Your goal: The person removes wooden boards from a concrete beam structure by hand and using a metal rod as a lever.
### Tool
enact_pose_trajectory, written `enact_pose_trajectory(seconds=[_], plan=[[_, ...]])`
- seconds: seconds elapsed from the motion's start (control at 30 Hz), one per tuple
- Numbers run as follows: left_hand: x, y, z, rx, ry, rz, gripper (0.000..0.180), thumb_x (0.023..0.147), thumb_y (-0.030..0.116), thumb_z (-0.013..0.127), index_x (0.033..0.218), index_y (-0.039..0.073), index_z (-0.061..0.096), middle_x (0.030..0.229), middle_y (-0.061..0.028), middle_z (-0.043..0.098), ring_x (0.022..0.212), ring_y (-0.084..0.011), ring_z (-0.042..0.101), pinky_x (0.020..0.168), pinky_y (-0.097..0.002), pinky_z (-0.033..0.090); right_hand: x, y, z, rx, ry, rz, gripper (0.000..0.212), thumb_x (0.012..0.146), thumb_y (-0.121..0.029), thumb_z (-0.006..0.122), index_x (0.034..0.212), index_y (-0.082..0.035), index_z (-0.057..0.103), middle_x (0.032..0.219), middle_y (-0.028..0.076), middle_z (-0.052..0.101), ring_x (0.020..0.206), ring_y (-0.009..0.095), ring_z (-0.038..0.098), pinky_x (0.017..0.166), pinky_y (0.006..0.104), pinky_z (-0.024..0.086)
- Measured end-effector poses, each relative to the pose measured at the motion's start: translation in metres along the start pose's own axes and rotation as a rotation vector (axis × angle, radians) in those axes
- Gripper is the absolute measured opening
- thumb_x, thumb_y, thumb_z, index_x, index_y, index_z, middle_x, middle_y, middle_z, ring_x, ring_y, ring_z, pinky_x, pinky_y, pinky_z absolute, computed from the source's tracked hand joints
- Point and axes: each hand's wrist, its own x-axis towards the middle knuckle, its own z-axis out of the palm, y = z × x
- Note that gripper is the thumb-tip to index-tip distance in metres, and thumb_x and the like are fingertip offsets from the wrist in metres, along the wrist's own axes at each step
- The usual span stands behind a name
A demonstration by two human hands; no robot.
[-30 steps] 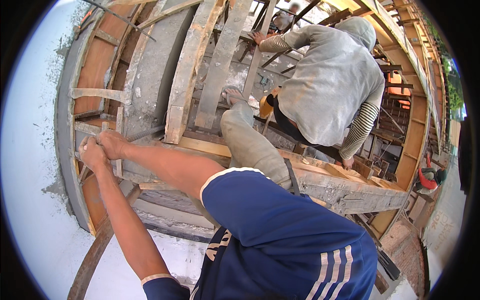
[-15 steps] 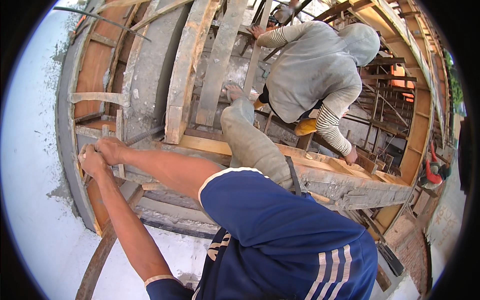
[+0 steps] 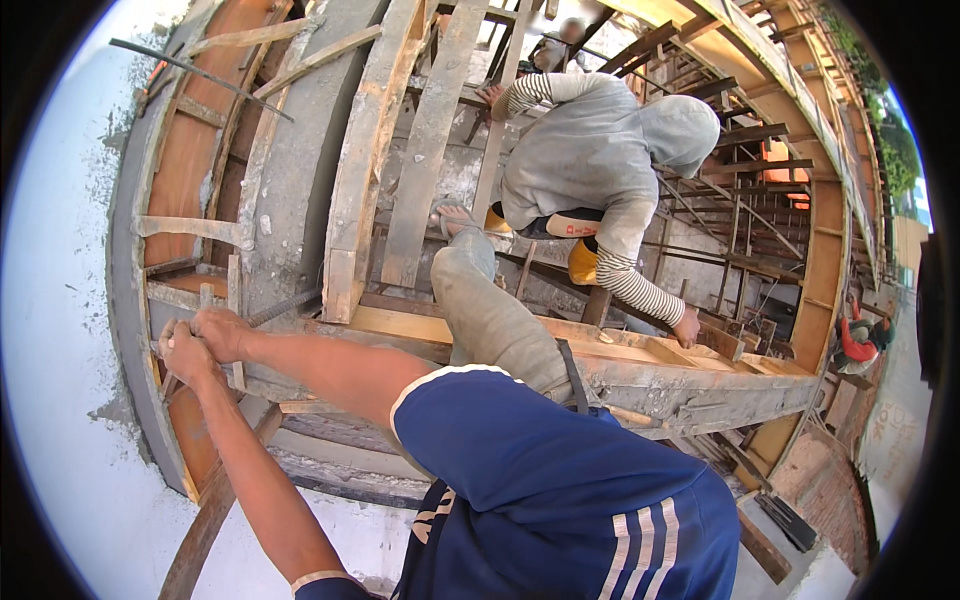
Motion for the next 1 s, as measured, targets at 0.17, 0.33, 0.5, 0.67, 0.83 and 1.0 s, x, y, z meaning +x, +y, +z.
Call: enact_pose_trajectory(seconds=[0.17, 0.33, 0.5, 0.67, 0.83, 1.0], plan=[[0.001, -0.008, -0.001, 0.0, 0.018, -0.007, 0.034, 0.092, 0.012, 0.056, 0.121, -0.005, 0.059, 0.107, -0.0139, 0.065, 0.093, -0.0214, 0.064, 0.081, -0.0328, 0.052, -0.003, 0.003, 0.003, 0.035, -0.016, 0.021, 0.026, 0.074, -0.026, 0.068, 0.078, 0.0, 0.069, 0.082, 0.027, 0.067, 0.083, 0.045, 0.066, 0.072, 0.0502, 0.051], [-0.007, 0.005, -0.003, 0.065, 0.041, 0.032, 0.035, 0.092, 0.013, 0.057, 0.123, -0.004, 0.06, 0.105, -0.0141, 0.066, 0.091, -0.0215, 0.064, 0.08, -0.0331, 0.052, -0.003, -0.001, 0.005, 0.047, -0.034, 0.007, 0.027, 0.075, -0.026, 0.067, 0.078, 0.0, 0.069, 0.082, 0.027, 0.067, 0.084, 0.045, 0.066, 0.072, 0.0495, 0.051], [-0.005, 0.004, 0.001, 0.077, 0.025, 0.014, 0.035, 0.091, 0.014, 0.057, 0.122, -0.002, 0.062, 0.104, -0.0133, 0.067, 0.091, -0.0215, 0.064, 0.08, -0.0334, 0.052, -0.001, 0.003, 0.004, 0.012, -0.012, 0.016, 0.027, 0.074, -0.027, 0.068, 0.078, -0.001, 0.069, 0.082, 0.027, 0.067, 0.083, 0.044, 0.067, 0.072, 0.0493, 0.051], [-0.001, 0.005, -0.003, 0.141, 0.036, 0.061, 0.036, 0.091, 0.015, 0.056, 0.122, -0.003, 0.062, 0.105, -0.0132, 0.067, 0.091, -0.022, 0.065, 0.08, -0.0337, 0.052, -0.001, -0.004, 0.004, 0.049, -0.004, 0.025, 0.028, 0.074, -0.029, 0.068, 0.077, -0.001, 0.069, 0.082, 0.027, 0.067, 0.083, 0.044, 0.067, 0.071, 0.0498, 0.051], [0.004, 0.0, -0.002, 0.037, -0.021, 0.014, 0.039, 0.093, 0.017, 0.055, 0.124, -0.007, 0.06, 0.112, -0.0158, 0.065, 0.096, -0.0248, 0.065, 0.084, -0.0347, 0.053, -0.001, -0.002, 0.006, 0.005, 0.07, -0.001, 0.032, 0.073, -0.032, 0.068, 0.075, 0.0, 0.068, 0.078, 0.026, 0.067, 0.079, 0.044, 0.067, 0.069, 0.0515, 0.051], [0.008, -0.003, -0.004, -0.028, 0.001, -0.002, 0.041, 0.093, 0.02, 0.055, 0.125, -0.005, 0.062, 0.116, -0.0156, 0.066, 0.101, -0.0258, 0.064, 0.086, -0.0344, 0.051, 0.001, -0.005, 0.004, 0.025, 0.033, 0.042, 0.034, 0.074, -0.033, 0.066, 0.077, 0.001, 0.07, 0.078, 0.027, 0.067, 0.078, 0.045, 0.067, 0.069, 0.0516, 0.052]])
